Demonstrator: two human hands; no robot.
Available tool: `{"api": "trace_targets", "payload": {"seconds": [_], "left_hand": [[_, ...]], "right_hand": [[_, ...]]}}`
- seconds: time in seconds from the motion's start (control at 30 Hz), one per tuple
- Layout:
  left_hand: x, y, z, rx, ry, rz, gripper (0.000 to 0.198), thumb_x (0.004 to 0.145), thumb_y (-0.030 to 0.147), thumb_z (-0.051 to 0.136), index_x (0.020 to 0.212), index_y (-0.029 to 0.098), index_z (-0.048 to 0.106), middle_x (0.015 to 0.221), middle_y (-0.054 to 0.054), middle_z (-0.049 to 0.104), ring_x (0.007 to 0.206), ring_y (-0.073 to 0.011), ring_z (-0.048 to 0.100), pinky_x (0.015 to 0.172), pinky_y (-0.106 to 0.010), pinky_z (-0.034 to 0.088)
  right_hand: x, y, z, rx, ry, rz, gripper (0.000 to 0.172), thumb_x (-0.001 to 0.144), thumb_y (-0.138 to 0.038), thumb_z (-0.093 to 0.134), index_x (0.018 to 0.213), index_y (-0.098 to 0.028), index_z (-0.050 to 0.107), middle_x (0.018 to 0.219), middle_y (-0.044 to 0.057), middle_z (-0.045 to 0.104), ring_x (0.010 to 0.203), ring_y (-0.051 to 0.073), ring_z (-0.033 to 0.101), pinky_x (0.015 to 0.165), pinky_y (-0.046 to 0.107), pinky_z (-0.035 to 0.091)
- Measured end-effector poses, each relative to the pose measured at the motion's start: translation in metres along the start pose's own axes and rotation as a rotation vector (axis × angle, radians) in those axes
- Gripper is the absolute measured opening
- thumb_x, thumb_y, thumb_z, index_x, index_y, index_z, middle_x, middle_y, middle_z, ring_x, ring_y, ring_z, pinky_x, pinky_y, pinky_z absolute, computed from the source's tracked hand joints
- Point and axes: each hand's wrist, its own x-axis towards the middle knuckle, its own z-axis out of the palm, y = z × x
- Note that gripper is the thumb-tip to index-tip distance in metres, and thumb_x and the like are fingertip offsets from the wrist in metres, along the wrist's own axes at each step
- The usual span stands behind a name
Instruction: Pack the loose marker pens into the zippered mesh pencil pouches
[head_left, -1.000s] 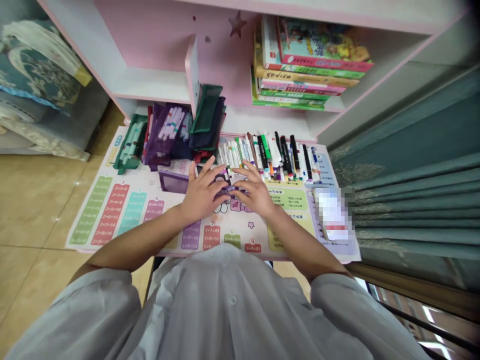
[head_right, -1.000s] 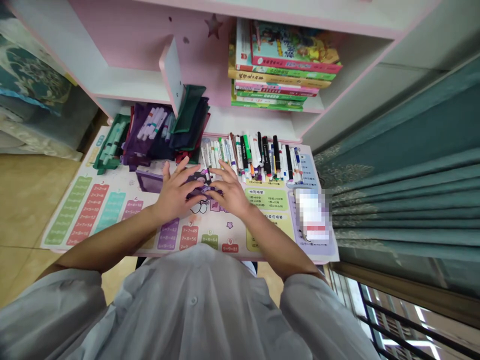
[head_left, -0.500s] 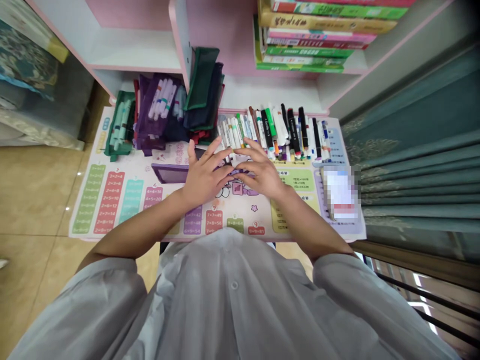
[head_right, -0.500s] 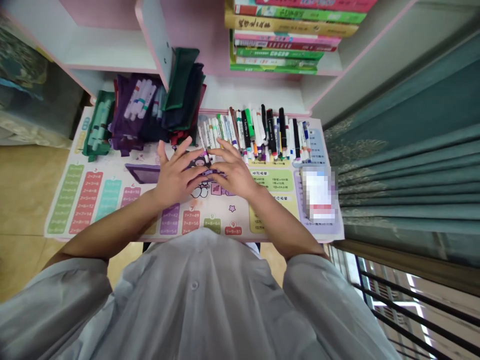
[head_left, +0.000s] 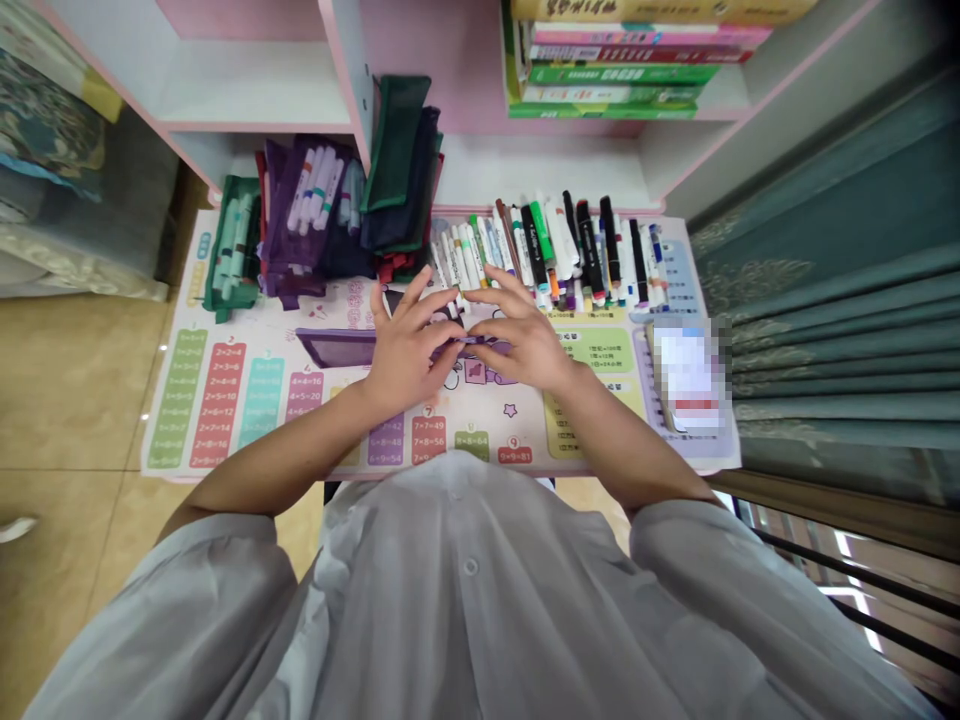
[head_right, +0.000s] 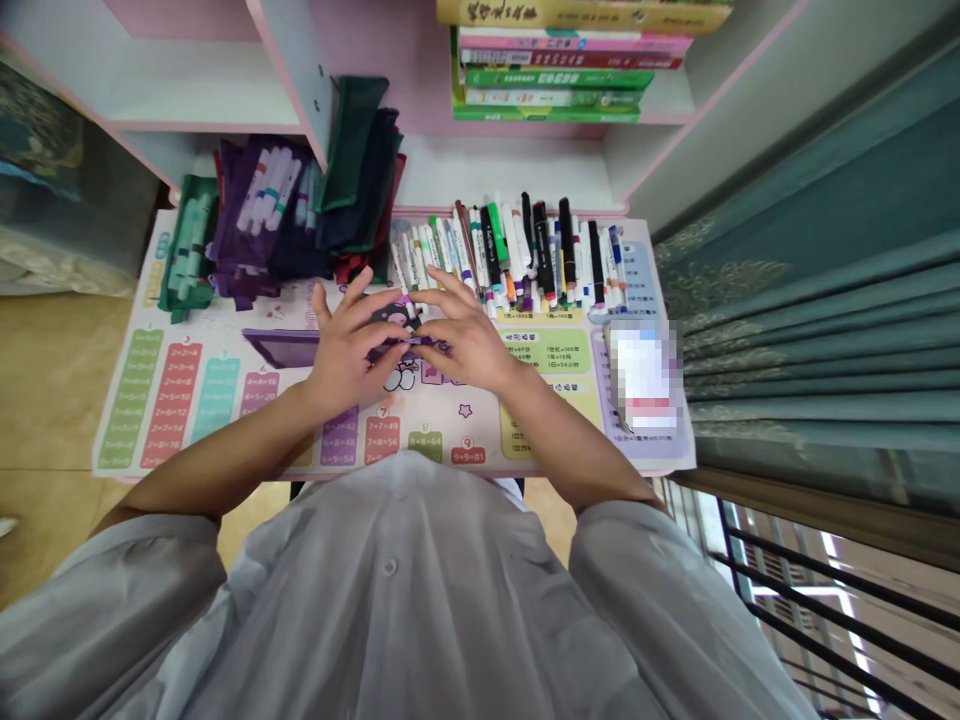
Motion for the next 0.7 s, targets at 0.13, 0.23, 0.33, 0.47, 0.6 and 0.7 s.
{"api": "trace_targets", "payload": {"seconds": [0.13, 0.23, 0.33, 0.47, 0.6, 0.7], "left_hand": [[-0.0005, 0.0046, 0.0006, -0.020, 0.014, -0.035, 0.023, 0.095, 0.040, 0.050, 0.084, 0.026, 0.065, 0.134, -0.002, 0.062, 0.145, -0.0298, 0.034, 0.119, -0.063, 0.003], [-0.0014, 0.0058, 0.0008, -0.049, 0.002, -0.066, 0.028, 0.095, 0.044, 0.049, 0.083, 0.024, 0.063, 0.137, -0.004, 0.060, 0.146, -0.0329, 0.031, 0.118, -0.065, 0.002], [-0.0024, 0.0060, 0.0002, -0.051, 0.001, -0.082, 0.028, 0.096, 0.043, 0.048, 0.081, 0.023, 0.062, 0.139, -0.005, 0.058, 0.146, -0.0337, 0.030, 0.118, -0.065, 0.003], [-0.0031, 0.0063, -0.0009, -0.009, 0.016, -0.084, 0.026, 0.094, 0.041, 0.051, 0.079, 0.023, 0.061, 0.141, -0.004, 0.056, 0.147, -0.0337, 0.029, 0.117, -0.067, 0.006], [-0.0031, 0.0074, -0.0009, -0.007, 0.023, -0.088, 0.023, 0.092, 0.037, 0.052, 0.077, 0.022, 0.060, 0.141, -0.005, 0.056, 0.147, -0.0344, 0.029, 0.117, -0.068, 0.006], [-0.0032, 0.0076, -0.0002, -0.008, 0.032, -0.101, 0.022, 0.092, 0.036, 0.053, 0.075, 0.022, 0.060, 0.142, -0.004, 0.056, 0.147, -0.0344, 0.029, 0.117, -0.067, 0.006]], "right_hand": [[-0.0001, -0.0006, 0.0009, 0.018, 0.018, -0.009, 0.011, 0.086, -0.035, 0.064, 0.081, -0.026, 0.068, 0.129, 0.002, 0.061, 0.144, 0.031, 0.035, 0.116, 0.058, 0.037], [-0.0005, -0.0012, 0.0014, 0.036, 0.014, 0.005, 0.011, 0.086, -0.037, 0.065, 0.081, -0.027, 0.068, 0.130, 0.001, 0.061, 0.144, 0.032, 0.034, 0.116, 0.059, 0.035], [-0.0008, -0.0016, 0.0019, 0.030, 0.008, 0.011, 0.014, 0.087, -0.039, 0.064, 0.081, -0.027, 0.067, 0.130, 0.001, 0.061, 0.145, 0.032, 0.035, 0.116, 0.060, 0.035], [-0.0006, -0.0016, 0.0019, 0.021, -0.005, 0.002, 0.017, 0.088, -0.040, 0.062, 0.079, -0.027, 0.066, 0.129, 0.001, 0.061, 0.145, 0.031, 0.035, 0.116, 0.060, 0.036], [-0.0002, -0.0014, 0.0016, 0.025, 0.002, -0.018, 0.016, 0.088, -0.038, 0.061, 0.079, -0.026, 0.066, 0.129, 0.002, 0.062, 0.144, 0.030, 0.035, 0.116, 0.058, 0.037], [-0.0003, -0.0015, 0.0015, 0.016, -0.004, -0.012, 0.016, 0.088, -0.038, 0.062, 0.079, -0.026, 0.066, 0.129, 0.002, 0.062, 0.144, 0.031, 0.036, 0.116, 0.058, 0.037]]}}
